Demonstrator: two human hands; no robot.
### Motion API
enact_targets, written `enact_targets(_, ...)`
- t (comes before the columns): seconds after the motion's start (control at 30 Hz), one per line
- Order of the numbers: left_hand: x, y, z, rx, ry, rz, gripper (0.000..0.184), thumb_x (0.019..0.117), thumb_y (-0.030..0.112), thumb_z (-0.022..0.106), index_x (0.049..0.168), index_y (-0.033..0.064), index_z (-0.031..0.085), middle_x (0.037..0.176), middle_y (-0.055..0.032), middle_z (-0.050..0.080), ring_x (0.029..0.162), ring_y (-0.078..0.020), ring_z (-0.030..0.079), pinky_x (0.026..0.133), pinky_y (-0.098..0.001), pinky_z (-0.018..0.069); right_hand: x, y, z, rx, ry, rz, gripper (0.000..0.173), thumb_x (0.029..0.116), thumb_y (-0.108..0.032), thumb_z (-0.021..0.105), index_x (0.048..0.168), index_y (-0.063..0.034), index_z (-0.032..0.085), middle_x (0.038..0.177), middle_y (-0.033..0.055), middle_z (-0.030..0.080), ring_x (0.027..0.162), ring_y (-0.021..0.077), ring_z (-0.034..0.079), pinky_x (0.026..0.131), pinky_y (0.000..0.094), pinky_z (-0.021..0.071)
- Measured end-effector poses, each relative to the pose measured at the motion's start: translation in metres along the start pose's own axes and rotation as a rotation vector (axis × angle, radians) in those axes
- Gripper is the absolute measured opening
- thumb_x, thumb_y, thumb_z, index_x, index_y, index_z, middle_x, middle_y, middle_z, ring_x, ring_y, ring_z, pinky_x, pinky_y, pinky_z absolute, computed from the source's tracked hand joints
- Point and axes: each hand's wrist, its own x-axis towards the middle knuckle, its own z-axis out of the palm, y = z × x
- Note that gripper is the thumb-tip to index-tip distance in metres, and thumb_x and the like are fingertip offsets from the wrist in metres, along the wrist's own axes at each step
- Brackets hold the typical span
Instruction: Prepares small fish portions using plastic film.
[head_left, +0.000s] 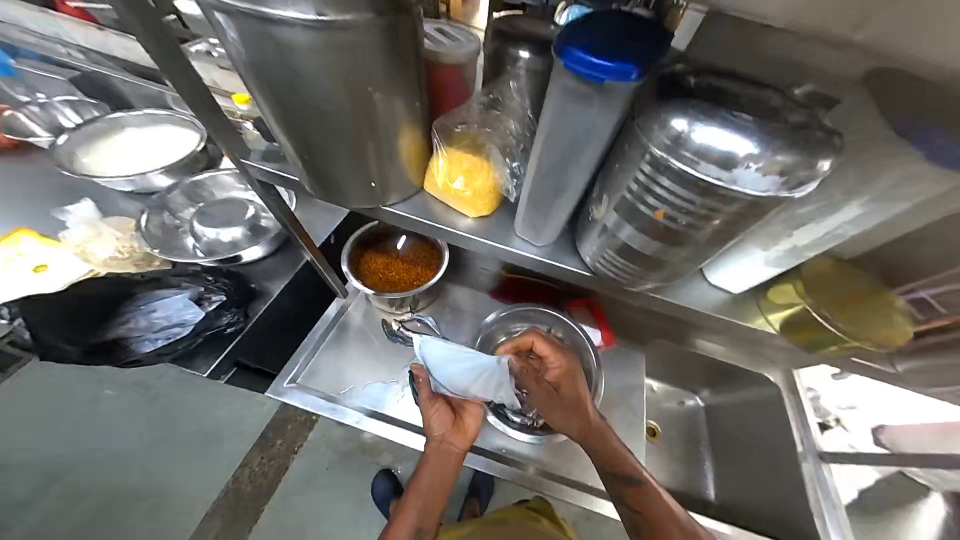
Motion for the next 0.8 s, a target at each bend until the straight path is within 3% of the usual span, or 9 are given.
enact_targets(0.17, -0.006, -0.002, 0.005, 0.010, -0.001, -0.004, 0.061, 0.0869, 0.064, 0.068, 0.127, 0.0176, 0.063, 0.120, -0.0091, 0.069, 0.111, -0.0246, 0.069, 0.090, -0.0487, 0.0595, 0.001, 0.002, 0.000, 0.060, -0.054, 0.001, 0.014, 0.0991, -0.012, 0.064, 0.109, -0.0067, 0.071, 0.104, 0.0053, 0.067, 0.084, 0.0141, 0.068, 0.070, 0.0308, 0.0636)
enact_targets(0.3, -0.007, 0.017, 0.006, 0.141, 0.058, 0.058, 0.060, 0.0926, 0.065, 0.059, 0.133, 0.0206, 0.058, 0.122, -0.0072, 0.068, 0.113, -0.0234, 0.068, 0.091, -0.0501, 0.0590, 0.003, 0.020, -0.031, 0.116, -0.104, 0.078, 0.019, 0.0934, -0.006, 0.073, 0.112, -0.0041, 0.074, 0.106, 0.0075, 0.071, 0.088, 0.0165, 0.071, 0.077, 0.0333, 0.0647)
enact_targets(0.37, -0.006, 0.026, 0.008, 0.159, 0.068, 0.107, 0.057, 0.0940, 0.064, 0.057, 0.132, 0.0210, 0.057, 0.122, -0.0056, 0.068, 0.113, -0.0218, 0.068, 0.092, -0.0482, 0.0589, -0.002, 0.049, -0.050, -0.036, -0.045, 0.146, 0.018, 0.0929, -0.010, 0.075, 0.110, -0.0081, 0.076, 0.106, 0.0052, 0.073, 0.087, 0.0151, 0.072, 0.075, 0.0332, 0.0648)
enact_targets(0.43, -0.005, 0.034, 0.008, 0.166, 0.065, 0.155, 0.055, 0.0951, 0.064, 0.055, 0.130, 0.0206, 0.058, 0.119, -0.0046, 0.069, 0.111, -0.0202, 0.068, 0.092, -0.0469, 0.0591, -0.013, 0.093, -0.065, -0.371, -0.046, 0.246, 0.014, 0.0938, -0.016, 0.074, 0.107, -0.0125, 0.077, 0.102, 0.0036, 0.073, 0.086, 0.0151, 0.071, 0.077, 0.0373, 0.0626)
enact_targets(0.53, -0.003, 0.043, 0.008, 0.144, 0.052, 0.194, 0.054, 0.0960, 0.064, 0.053, 0.127, 0.0197, 0.058, 0.117, -0.0048, 0.069, 0.110, -0.0197, 0.068, 0.092, -0.0463, 0.0589, -0.027, 0.154, -0.080, -0.837, -0.238, 0.595, 0.018, 0.0948, -0.025, 0.070, 0.108, -0.0153, 0.077, 0.108, 0.0118, 0.073, 0.101, 0.0328, 0.070, 0.087, 0.0611, 0.0559)
enact_targets(0.67, -0.003, 0.051, 0.008, 0.106, 0.094, 0.224, 0.056, 0.0979, 0.066, 0.047, 0.126, 0.0181, 0.057, 0.116, -0.0059, 0.069, 0.109, -0.0207, 0.069, 0.090, -0.0460, 0.0593, -0.029, 0.194, -0.076, -1.017, -0.228, 0.892, 0.030, 0.0954, -0.037, 0.065, 0.102, -0.0093, 0.075, 0.108, 0.0184, 0.072, 0.103, 0.0411, 0.068, 0.082, 0.0660, 0.0536)
enact_targets(0.73, -0.002, 0.053, 0.006, 0.101, 0.091, 0.229, 0.057, 0.0984, 0.066, 0.046, 0.126, 0.0175, 0.057, 0.117, -0.0060, 0.069, 0.110, -0.0207, 0.068, 0.091, -0.0456, 0.0589, -0.028, 0.207, -0.061, -1.035, -0.219, 0.956, 0.043, 0.0929, -0.044, 0.069, 0.107, -0.0040, 0.073, 0.111, 0.0229, 0.071, 0.104, 0.0440, 0.067, 0.083, 0.0665, 0.0533)
enact_targets(0.8, -0.001, 0.054, 0.007, 0.093, 0.075, 0.225, 0.058, 0.0980, 0.066, 0.046, 0.126, 0.0164, 0.058, 0.117, -0.0070, 0.069, 0.110, -0.0212, 0.068, 0.091, -0.0460, 0.0588, -0.024, 0.210, -0.043, -1.039, -0.238, 1.016, 0.051, 0.0889, -0.043, 0.074, 0.113, 0.0019, 0.069, 0.116, 0.0264, 0.068, 0.107, 0.0461, 0.066, 0.083, 0.0653, 0.0533)
